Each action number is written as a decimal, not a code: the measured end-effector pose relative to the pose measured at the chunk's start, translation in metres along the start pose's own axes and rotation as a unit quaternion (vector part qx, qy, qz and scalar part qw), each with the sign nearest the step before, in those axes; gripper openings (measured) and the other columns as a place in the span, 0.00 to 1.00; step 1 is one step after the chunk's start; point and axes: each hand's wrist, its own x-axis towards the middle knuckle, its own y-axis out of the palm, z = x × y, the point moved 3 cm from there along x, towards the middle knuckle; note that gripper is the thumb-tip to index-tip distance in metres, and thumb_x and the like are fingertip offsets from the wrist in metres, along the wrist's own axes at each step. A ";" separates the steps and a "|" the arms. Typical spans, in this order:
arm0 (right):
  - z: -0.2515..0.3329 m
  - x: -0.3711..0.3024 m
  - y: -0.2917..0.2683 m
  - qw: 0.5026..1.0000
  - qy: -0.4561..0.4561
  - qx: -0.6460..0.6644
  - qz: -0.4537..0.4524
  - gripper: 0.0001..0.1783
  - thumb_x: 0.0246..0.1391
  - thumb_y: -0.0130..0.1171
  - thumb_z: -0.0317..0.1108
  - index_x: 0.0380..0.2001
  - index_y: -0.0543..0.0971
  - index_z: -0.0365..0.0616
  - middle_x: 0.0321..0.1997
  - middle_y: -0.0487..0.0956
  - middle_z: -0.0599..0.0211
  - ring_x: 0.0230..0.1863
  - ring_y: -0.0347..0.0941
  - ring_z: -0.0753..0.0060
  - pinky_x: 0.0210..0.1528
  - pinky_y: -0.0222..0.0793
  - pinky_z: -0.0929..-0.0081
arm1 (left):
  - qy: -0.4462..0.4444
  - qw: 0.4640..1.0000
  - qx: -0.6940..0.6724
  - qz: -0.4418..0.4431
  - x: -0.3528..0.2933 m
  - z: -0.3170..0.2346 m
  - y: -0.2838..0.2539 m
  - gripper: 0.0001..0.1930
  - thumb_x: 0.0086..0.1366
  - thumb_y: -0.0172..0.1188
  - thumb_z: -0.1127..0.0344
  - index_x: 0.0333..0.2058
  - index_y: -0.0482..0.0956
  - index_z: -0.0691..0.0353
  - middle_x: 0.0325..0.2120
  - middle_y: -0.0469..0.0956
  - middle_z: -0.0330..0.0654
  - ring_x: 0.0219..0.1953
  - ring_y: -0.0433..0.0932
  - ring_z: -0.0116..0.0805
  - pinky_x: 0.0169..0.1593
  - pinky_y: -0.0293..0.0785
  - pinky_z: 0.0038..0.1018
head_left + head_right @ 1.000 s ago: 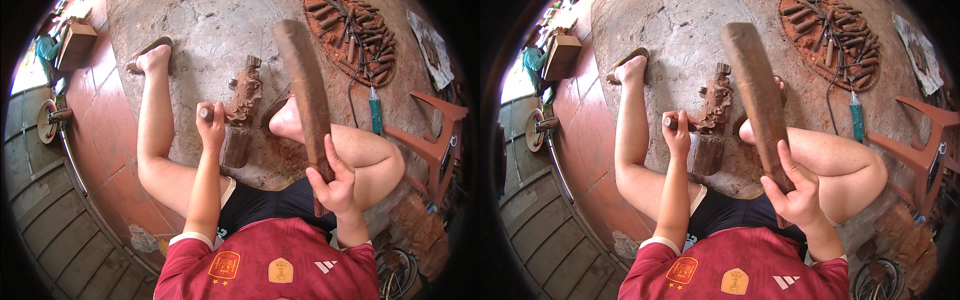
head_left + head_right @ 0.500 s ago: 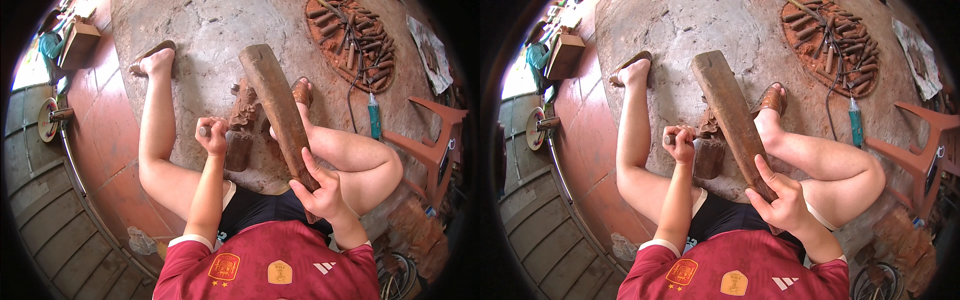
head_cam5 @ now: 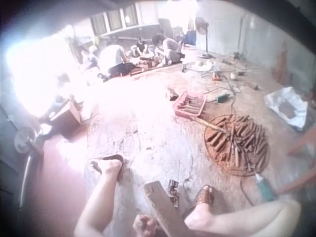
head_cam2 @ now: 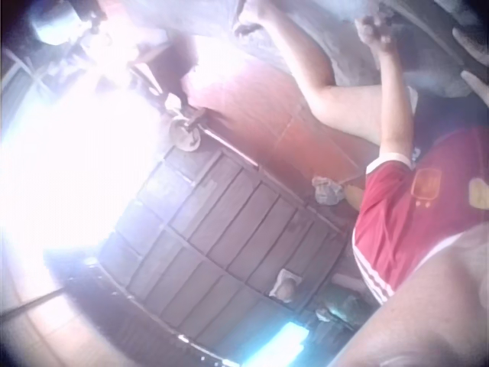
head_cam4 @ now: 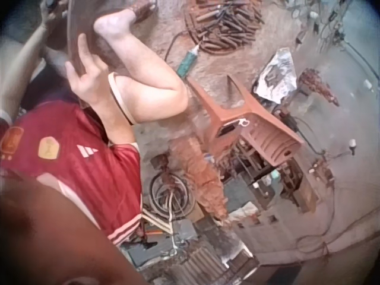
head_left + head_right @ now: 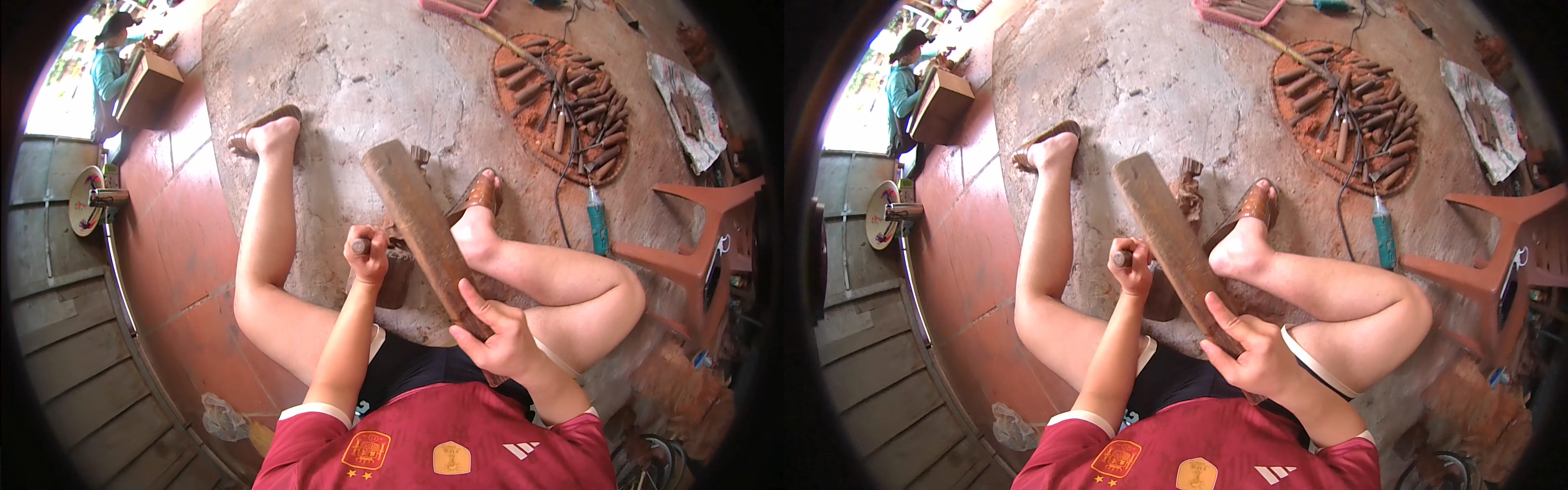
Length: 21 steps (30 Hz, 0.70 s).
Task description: The person sits on the floor and carves a small wooden figurine using a chisel and a wooden mallet. They repeatedly strike the chisel to shape the wood, occasionally pausing to adjust the piece or inspect the details.
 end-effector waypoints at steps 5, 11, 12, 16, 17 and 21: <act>0.002 -0.001 0.011 0.995 -0.039 -0.086 0.038 0.39 0.49 0.68 0.36 0.66 0.69 0.54 0.20 0.73 0.53 0.18 0.73 0.53 0.24 0.73 0.63 | 0.106 0.973 0.198 0.063 -0.006 0.008 0.002 0.06 0.54 0.64 0.72 0.29 0.76 0.63 0.23 0.78 0.47 0.24 0.79 0.45 0.30 0.74 0.31; 0.017 -0.012 0.025 0.989 -0.082 -0.119 0.038 0.39 0.50 0.67 0.37 0.67 0.67 0.55 0.20 0.73 0.54 0.18 0.73 0.54 0.24 0.73 0.63 | -0.072 0.997 0.021 -0.017 -0.017 0.059 -0.021 0.09 0.53 0.68 0.69 0.32 0.82 0.66 0.26 0.82 0.47 0.28 0.83 0.41 0.34 0.76 0.32; 0.017 -0.013 0.030 0.988 -0.100 -0.118 0.028 0.39 0.50 0.67 0.37 0.67 0.67 0.55 0.20 0.73 0.53 0.18 0.73 0.53 0.24 0.73 0.63 | -0.104 0.993 -0.038 -0.033 -0.017 0.072 -0.026 0.09 0.53 0.68 0.69 0.32 0.82 0.66 0.26 0.83 0.45 0.28 0.82 0.39 0.34 0.76 0.31; -0.004 -0.020 0.057 0.975 -0.095 -0.197 0.049 0.39 0.54 0.64 0.41 0.69 0.64 0.59 0.21 0.74 0.51 0.20 0.75 0.50 0.24 0.74 0.62 | -0.156 0.970 -0.184 -0.032 -0.016 0.096 -0.035 0.05 0.61 0.60 0.69 0.33 0.82 0.64 0.28 0.83 0.40 0.29 0.80 0.33 0.33 0.75 0.29; -0.009 -0.023 0.058 0.966 -0.077 -0.238 0.061 0.39 0.54 0.63 0.42 0.69 0.64 0.60 0.22 0.74 0.51 0.20 0.75 0.50 0.25 0.74 0.61 | -0.159 0.965 -0.209 -0.018 -0.015 0.099 -0.032 0.07 0.64 0.57 0.69 0.34 0.82 0.64 0.28 0.82 0.39 0.29 0.80 0.32 0.33 0.75 0.28; 0.003 -0.032 0.053 0.973 -0.011 -0.215 0.080 0.40 0.54 0.63 0.44 0.69 0.62 0.63 0.20 0.73 0.51 0.21 0.75 0.47 0.26 0.75 0.56 | -0.237 0.933 -0.271 -0.026 -0.021 0.096 -0.006 0.14 0.71 0.47 0.59 0.38 0.79 0.61 0.29 0.79 0.37 0.29 0.78 0.34 0.34 0.76 0.30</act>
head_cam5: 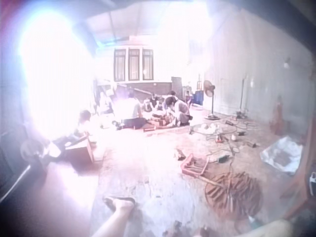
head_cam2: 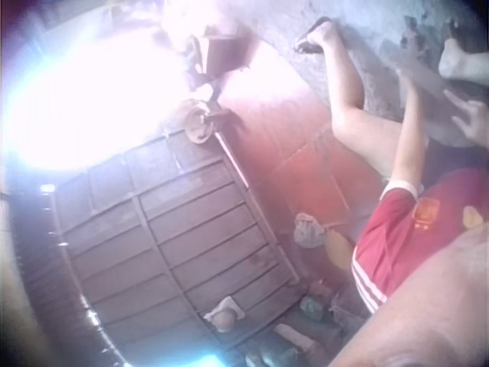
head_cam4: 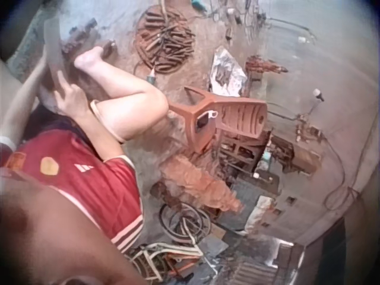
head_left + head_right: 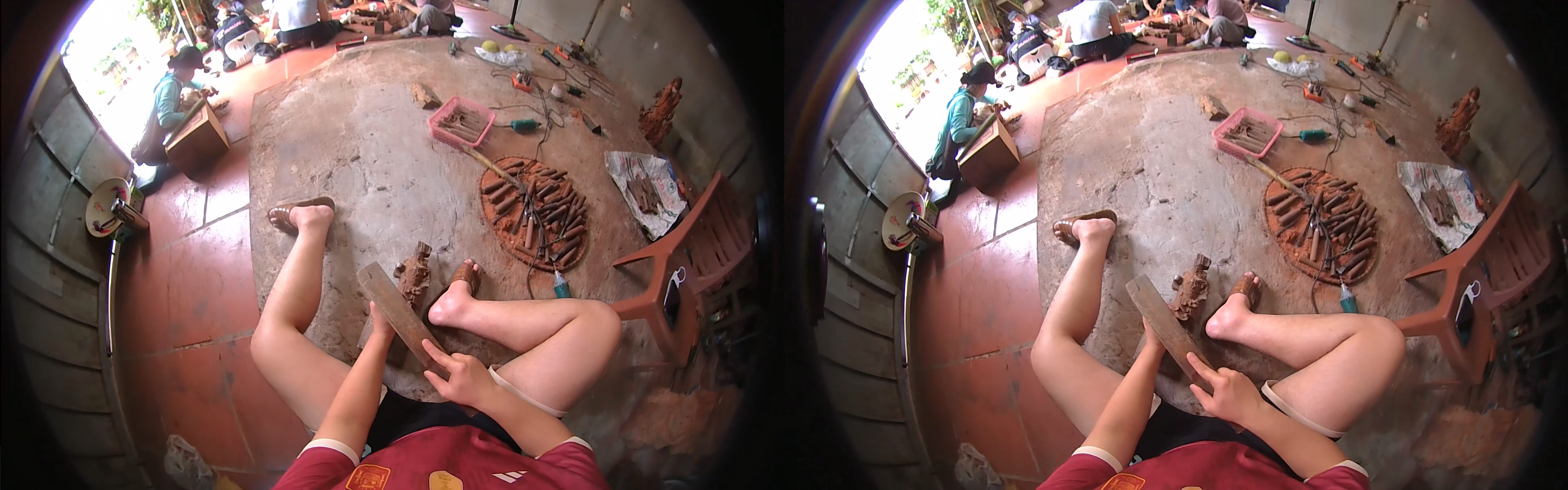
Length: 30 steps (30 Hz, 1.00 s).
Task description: The person sits on the floor and carves a small wooden figurine using a chisel and a wooden mallet. They repeatedly strike the chisel to shape the wood, occasionally pausing to adjust the piece or inspect the details.
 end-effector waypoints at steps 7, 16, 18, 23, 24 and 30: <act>0.022 0.002 0.014 0.998 -0.047 -0.019 -0.048 0.40 0.53 0.63 0.42 0.69 0.62 0.54 0.22 0.76 0.46 0.23 0.77 0.42 0.30 0.75 0.53 | 0.191 0.925 0.327 0.009 0.016 -0.015 0.001 0.15 0.71 0.47 0.58 0.38 0.78 0.61 0.29 0.78 0.39 0.30 0.78 0.34 0.33 0.76 0.30; 0.023 -0.019 0.006 0.992 -0.024 0.077 -0.101 0.44 0.52 0.64 0.39 0.70 0.58 0.42 0.24 0.79 0.40 0.29 0.79 0.40 0.33 0.76 0.55 | 0.025 0.991 0.113 0.064 0.006 -0.004 0.026 0.15 0.71 0.47 0.59 0.42 0.79 0.63 0.34 0.81 0.44 0.31 0.79 0.35 0.34 0.77 0.32; 0.029 -0.019 0.006 0.987 -0.047 0.103 -0.112 0.45 0.51 0.65 0.38 0.70 0.57 0.41 0.25 0.79 0.39 0.29 0.80 0.41 0.33 0.76 0.56 | 0.040 0.996 0.053 0.062 0.011 0.007 0.012 0.12 0.71 0.49 0.62 0.42 0.78 0.62 0.35 0.80 0.43 0.33 0.79 0.34 0.35 0.76 0.32; 0.036 -0.027 -0.005 0.991 0.003 0.118 -0.065 0.48 0.48 0.70 0.37 0.69 0.58 0.38 0.34 0.81 0.38 0.37 0.83 0.48 0.39 0.79 0.64 | 0.104 0.973 0.198 0.053 0.019 0.009 -0.003 0.03 0.68 0.55 0.70 0.36 0.77 0.59 0.32 0.76 0.38 0.35 0.74 0.30 0.39 0.72 0.30; 0.034 -0.029 -0.007 0.993 0.008 0.107 -0.058 0.48 0.48 0.70 0.37 0.69 0.58 0.38 0.36 0.81 0.38 0.39 0.83 0.48 0.41 0.79 0.65 | 0.079 0.982 0.164 0.046 0.018 0.010 0.003 0.04 0.68 0.54 0.69 0.38 0.77 0.60 0.33 0.77 0.39 0.35 0.75 0.31 0.39 0.73 0.31; -0.007 -0.026 -0.013 0.985 -0.061 0.121 -0.103 0.49 0.47 0.70 0.40 0.69 0.58 0.40 0.40 0.81 0.38 0.42 0.82 0.47 0.44 0.79 0.62 | 0.140 0.931 0.336 0.030 -0.007 -0.024 0.041 0.12 0.61 0.61 0.69 0.44 0.77 0.65 0.34 0.81 0.50 0.34 0.82 0.42 0.39 0.77 0.35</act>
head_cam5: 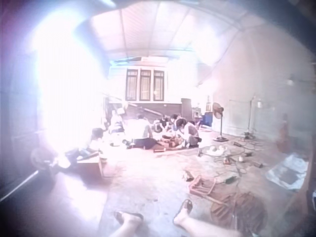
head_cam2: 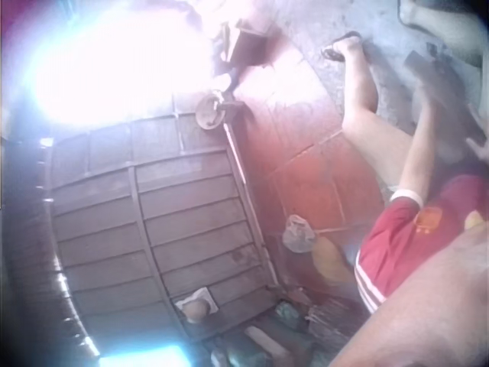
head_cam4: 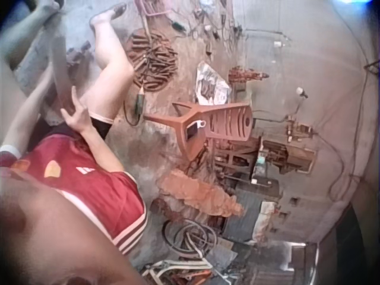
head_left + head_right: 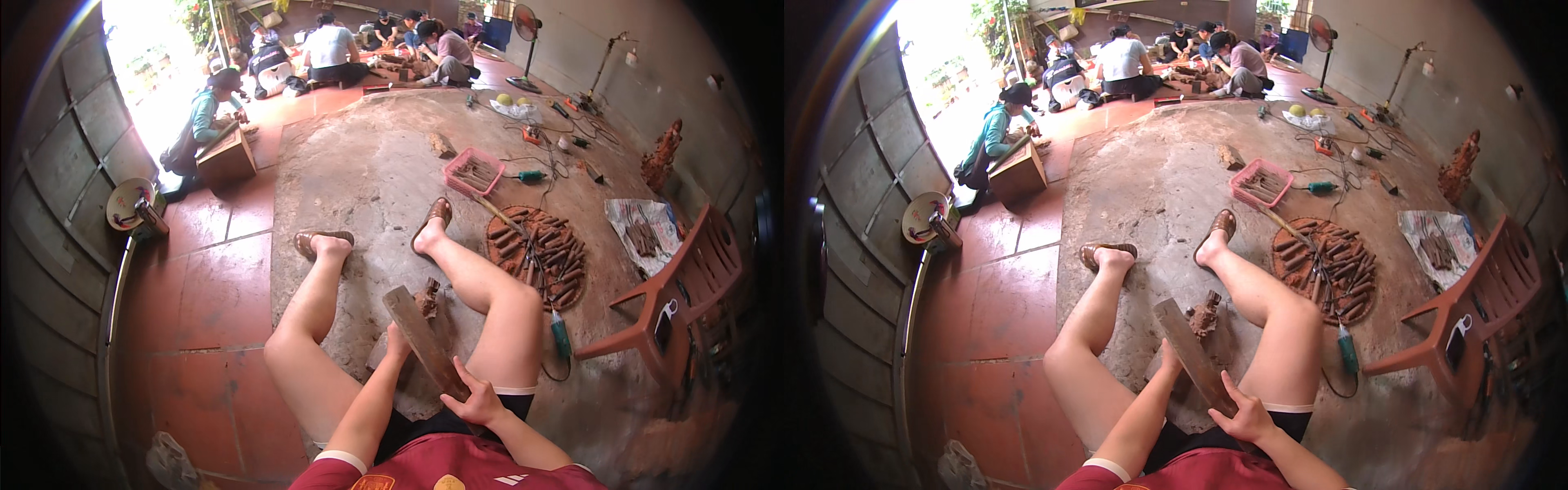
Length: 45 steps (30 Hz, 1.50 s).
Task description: The person sits on the floor and carves a small wooden figurine using a chisel and a wooden mallet. They repeatedly strike the chisel to shape the wood, occasionally pausing to adjust the piece or inspect the details.
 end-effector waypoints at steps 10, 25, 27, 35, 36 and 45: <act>-0.122 0.050 0.054 0.996 -0.011 0.091 -0.019 0.54 0.51 0.69 0.35 0.72 0.46 0.36 0.48 0.80 0.50 0.42 0.81 0.61 0.47 0.77 0.71 | 0.066 0.986 0.129 -0.081 -0.014 -0.062 -0.009 0.05 0.61 0.56 0.71 0.29 0.69 0.63 0.20 0.72 0.47 0.23 0.75 0.37 0.30 0.72 0.32; -0.146 0.055 0.067 0.945 0.285 0.119 0.113 0.59 0.45 0.69 0.37 0.71 0.43 0.31 0.63 0.69 0.37 0.64 0.68 0.54 0.64 0.64 0.68 | 0.051 0.988 0.110 -0.096 -0.019 -0.044 -0.014 0.07 0.62 0.58 0.68 0.30 0.69 0.63 0.20 0.72 0.47 0.23 0.74 0.33 0.29 0.72 0.30; -0.144 0.059 0.070 0.941 0.301 0.107 0.114 0.58 0.43 0.68 0.38 0.71 0.45 0.31 0.62 0.70 0.36 0.63 0.69 0.53 0.63 0.65 0.67 | 0.063 0.987 0.109 -0.099 -0.020 -0.044 -0.015 0.07 0.62 0.58 0.69 0.30 0.69 0.63 0.20 0.71 0.47 0.23 0.73 0.33 0.29 0.71 0.30; -0.156 0.059 0.074 0.936 0.328 0.049 0.119 0.40 0.41 0.68 0.40 0.57 0.66 0.33 0.49 0.78 0.42 0.53 0.76 0.51 0.55 0.71 0.62 | 0.093 0.983 0.115 -0.110 -0.019 -0.050 -0.013 0.07 0.62 0.57 0.71 0.29 0.68 0.63 0.20 0.72 0.45 0.23 0.73 0.33 0.29 0.71 0.30; -0.155 0.059 0.074 0.930 0.343 0.036 0.126 0.38 0.41 0.67 0.41 0.54 0.68 0.33 0.47 0.79 0.42 0.52 0.77 0.51 0.54 0.71 0.61 | 0.096 0.982 0.119 -0.110 -0.020 -0.051 -0.013 0.07 0.62 0.57 0.71 0.29 0.68 0.63 0.20 0.72 0.45 0.23 0.73 0.32 0.29 0.71 0.29; -0.122 0.063 0.058 0.895 0.389 -0.111 0.190 0.39 0.46 0.61 0.49 0.51 0.64 0.26 0.46 0.77 0.30 0.50 0.76 0.37 0.54 0.72 0.55 | 0.087 0.987 0.118 -0.070 -0.013 -0.060 -0.013 0.06 0.61 0.57 0.71 0.29 0.68 0.64 0.21 0.73 0.46 0.24 0.73 0.33 0.30 0.71 0.30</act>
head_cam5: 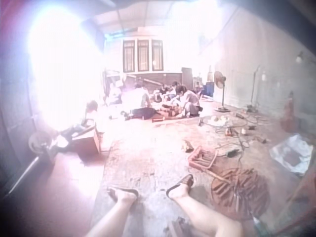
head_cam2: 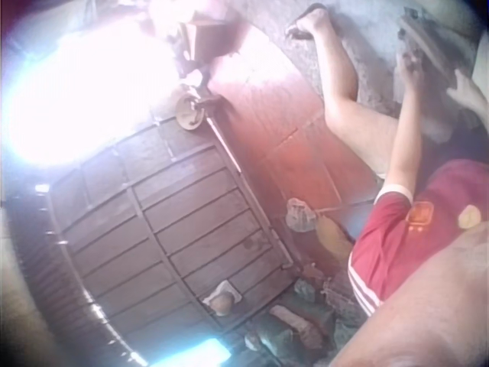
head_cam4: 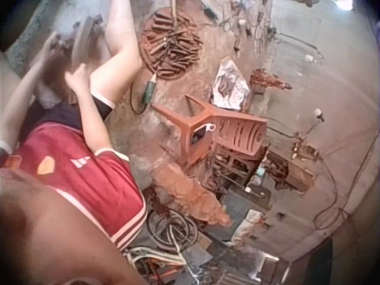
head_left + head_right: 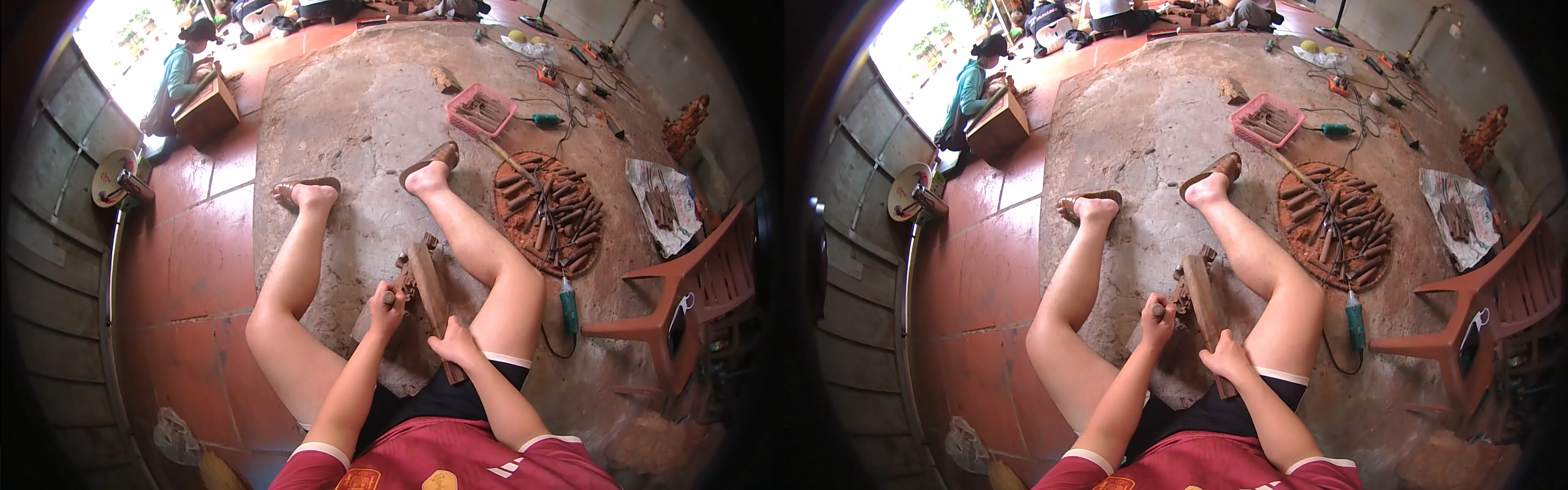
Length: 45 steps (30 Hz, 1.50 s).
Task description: The person sits on the floor and carves a small wooden figurine using a chisel and a wooden mallet. They repeatedly strike the chisel to shape the wood, occasionally pausing to adjust the piece or inspect the details.
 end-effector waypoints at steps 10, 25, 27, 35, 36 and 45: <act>-0.007 -0.034 -0.034 0.997 0.013 -0.061 0.035 0.38 0.44 0.61 0.48 0.49 0.67 0.23 0.44 0.77 0.28 0.49 0.77 0.37 0.54 0.72 0.55 | -0.030 0.997 -0.002 0.071 0.012 -0.006 0.002 0.06 0.61 0.56 0.71 0.28 0.69 0.63 0.19 0.70 0.44 0.23 0.69 0.31 0.29 0.69 0.29; 0.027 -0.003 -0.081 0.980 -0.174 -0.042 -0.082 0.39 0.46 0.61 0.39 0.64 0.65 0.47 0.37 0.81 0.38 0.40 0.78 0.37 0.46 0.74 0.49 | -0.048 0.995 -0.007 0.086 0.016 -0.003 0.002 0.05 0.58 0.55 0.74 0.28 0.66 0.62 0.22 0.67 0.39 0.26 0.67 0.27 0.31 0.68 0.27; 0.032 0.034 -0.085 0.967 -0.214 -0.124 -0.058 0.41 0.49 0.60 0.40 0.68 0.61 0.51 0.37 0.81 0.38 0.39 0.78 0.37 0.46 0.74 0.48 | -0.046 0.995 0.004 0.087 0.016 -0.011 0.005 0.05 0.59 0.56 0.73 0.28 0.68 0.63 0.22 0.69 0.42 0.26 0.68 0.30 0.31 0.69 0.28; 0.030 0.055 -0.098 0.974 -0.126 -0.185 0.042 0.42 0.49 0.55 0.40 0.70 0.60 0.53 0.44 0.80 0.36 0.47 0.78 0.39 0.56 0.72 0.53 | -0.045 0.991 -0.005 0.122 0.016 -0.008 0.002 0.05 0.59 0.57 0.72 0.28 0.68 0.62 0.21 0.69 0.43 0.25 0.68 0.30 0.31 0.69 0.28; 0.031 0.049 -0.103 0.976 -0.113 -0.182 0.048 0.42 0.49 0.54 0.39 0.70 0.60 0.52 0.45 0.80 0.36 0.47 0.78 0.39 0.56 0.72 0.54 | -0.055 0.989 -0.007 0.135 0.018 -0.006 0.003 0.06 0.59 0.57 0.73 0.28 0.68 0.62 0.21 0.68 0.41 0.25 0.67 0.29 0.31 0.68 0.28; 0.008 -0.004 -0.101 0.988 -0.060 -0.136 0.049 0.43 0.50 0.56 0.40 0.71 0.57 0.48 0.45 0.78 0.30 0.49 0.77 0.38 0.57 0.71 0.55 | -0.066 0.984 -0.016 0.166 0.015 -0.021 0.003 0.07 0.59 0.58 0.73 0.28 0.67 0.61 0.20 0.67 0.39 0.25 0.66 0.26 0.30 0.67 0.27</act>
